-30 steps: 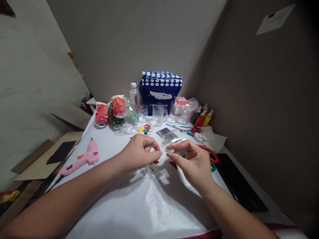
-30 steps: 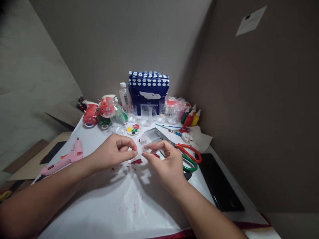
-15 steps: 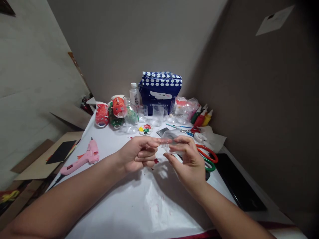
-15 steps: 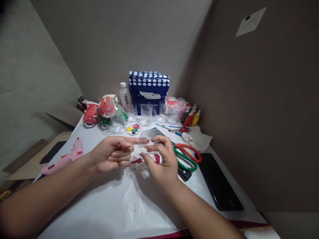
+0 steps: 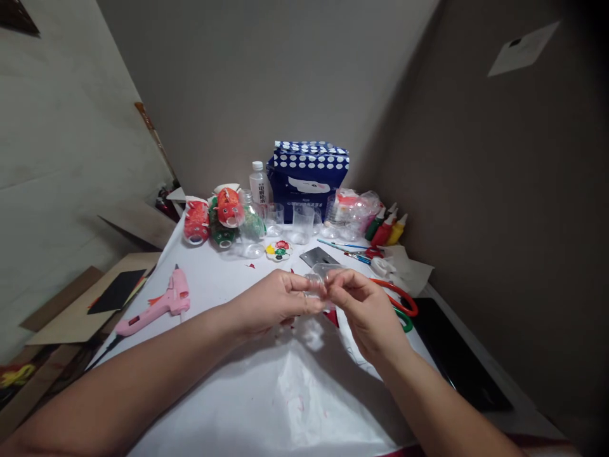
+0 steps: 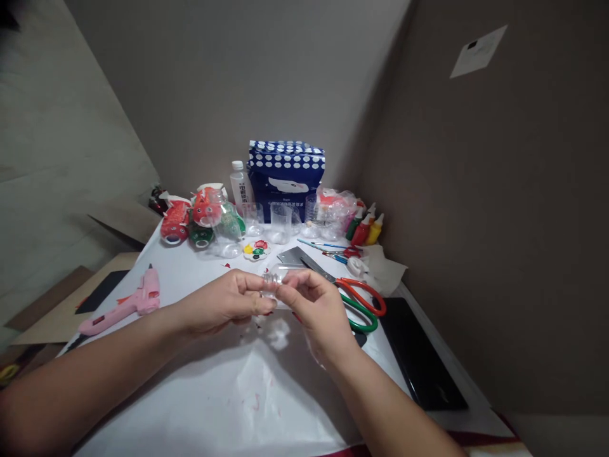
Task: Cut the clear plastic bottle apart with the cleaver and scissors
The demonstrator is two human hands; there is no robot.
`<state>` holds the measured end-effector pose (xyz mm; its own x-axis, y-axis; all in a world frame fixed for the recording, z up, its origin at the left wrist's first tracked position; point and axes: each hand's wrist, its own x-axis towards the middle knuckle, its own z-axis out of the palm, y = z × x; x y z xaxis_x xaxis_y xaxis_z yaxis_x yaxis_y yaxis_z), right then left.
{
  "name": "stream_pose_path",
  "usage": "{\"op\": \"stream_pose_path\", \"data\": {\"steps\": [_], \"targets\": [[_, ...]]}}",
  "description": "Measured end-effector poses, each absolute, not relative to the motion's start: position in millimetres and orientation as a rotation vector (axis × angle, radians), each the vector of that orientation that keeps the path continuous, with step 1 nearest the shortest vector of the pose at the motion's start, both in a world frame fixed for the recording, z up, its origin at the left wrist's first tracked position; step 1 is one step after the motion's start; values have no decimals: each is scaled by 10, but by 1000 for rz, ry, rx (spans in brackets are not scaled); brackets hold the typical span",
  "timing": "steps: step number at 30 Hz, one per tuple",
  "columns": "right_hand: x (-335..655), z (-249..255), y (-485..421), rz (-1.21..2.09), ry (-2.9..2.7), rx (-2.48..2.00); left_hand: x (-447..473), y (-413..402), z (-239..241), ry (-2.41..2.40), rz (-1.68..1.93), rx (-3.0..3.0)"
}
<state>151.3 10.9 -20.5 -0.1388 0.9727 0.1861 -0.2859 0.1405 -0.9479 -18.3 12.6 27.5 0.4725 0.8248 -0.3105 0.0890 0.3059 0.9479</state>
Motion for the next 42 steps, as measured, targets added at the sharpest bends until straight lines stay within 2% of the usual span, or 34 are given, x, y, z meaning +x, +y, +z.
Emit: {"op": "stream_pose_path", "data": {"steps": [7, 12, 33, 38, 42], "targets": [[1550, -245, 119, 1304, -1324, -868, -226, 182, 255, 890, 452, 1023], [1542, -217, 102, 1264, -1315, -816, -234, 184, 222, 893, 505, 1060], [1657, -48, 45, 1510, -1204, -688, -85, -37, 306, 883, 752, 1121], [1684, -56, 92, 1533, -1227, -724, -142, -28, 260, 881, 713, 1269], [1668, -58, 97, 1502, -1277, -732, -187, 18, 294, 863, 673, 1165]]}}
